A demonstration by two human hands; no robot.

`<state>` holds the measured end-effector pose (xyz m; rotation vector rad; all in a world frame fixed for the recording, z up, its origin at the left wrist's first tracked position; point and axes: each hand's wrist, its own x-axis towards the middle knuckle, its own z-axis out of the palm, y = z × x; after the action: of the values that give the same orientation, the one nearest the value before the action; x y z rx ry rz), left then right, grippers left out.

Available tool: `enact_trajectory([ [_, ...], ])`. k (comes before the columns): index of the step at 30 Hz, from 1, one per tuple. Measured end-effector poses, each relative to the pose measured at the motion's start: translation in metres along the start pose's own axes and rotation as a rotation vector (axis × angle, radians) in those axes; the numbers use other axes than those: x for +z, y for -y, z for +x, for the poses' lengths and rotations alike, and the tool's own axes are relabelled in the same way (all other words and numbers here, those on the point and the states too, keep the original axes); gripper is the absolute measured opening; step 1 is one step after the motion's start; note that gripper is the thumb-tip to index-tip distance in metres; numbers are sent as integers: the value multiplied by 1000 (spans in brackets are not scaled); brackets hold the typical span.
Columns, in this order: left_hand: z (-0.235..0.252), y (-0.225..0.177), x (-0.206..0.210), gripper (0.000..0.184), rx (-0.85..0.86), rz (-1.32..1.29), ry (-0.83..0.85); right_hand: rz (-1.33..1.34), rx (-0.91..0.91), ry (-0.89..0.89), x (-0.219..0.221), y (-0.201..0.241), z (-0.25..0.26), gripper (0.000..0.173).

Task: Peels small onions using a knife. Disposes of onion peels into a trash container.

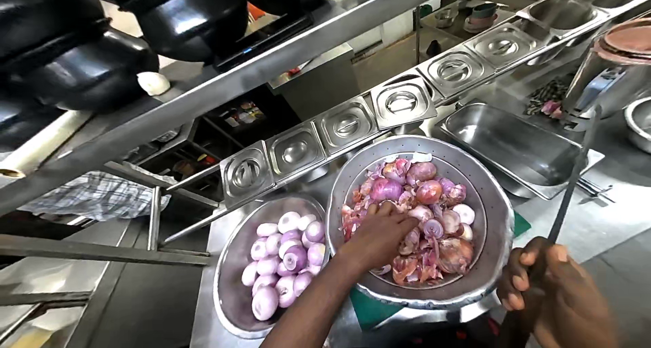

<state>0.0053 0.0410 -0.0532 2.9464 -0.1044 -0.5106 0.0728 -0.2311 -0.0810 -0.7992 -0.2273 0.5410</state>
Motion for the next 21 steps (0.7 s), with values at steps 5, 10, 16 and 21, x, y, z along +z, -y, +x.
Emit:
enact_trajectory([
  [5, -6, 8, 5, 56, 50, 55, -49, 74, 61, -23, 2, -11, -10, 39],
  [10, -19, 17, 0, 62, 74, -50, -304, 70, 76, -43, 7, -15, -12, 39],
  [16, -14, 17, -22, 72, 9, -480, -608, 55, 40, -13, 2, -8, -5, 39],
  [21, -13, 14, -24, 68, 113, -1091, -421, 32, 50, -59, -1, -2, -6, 39],
])
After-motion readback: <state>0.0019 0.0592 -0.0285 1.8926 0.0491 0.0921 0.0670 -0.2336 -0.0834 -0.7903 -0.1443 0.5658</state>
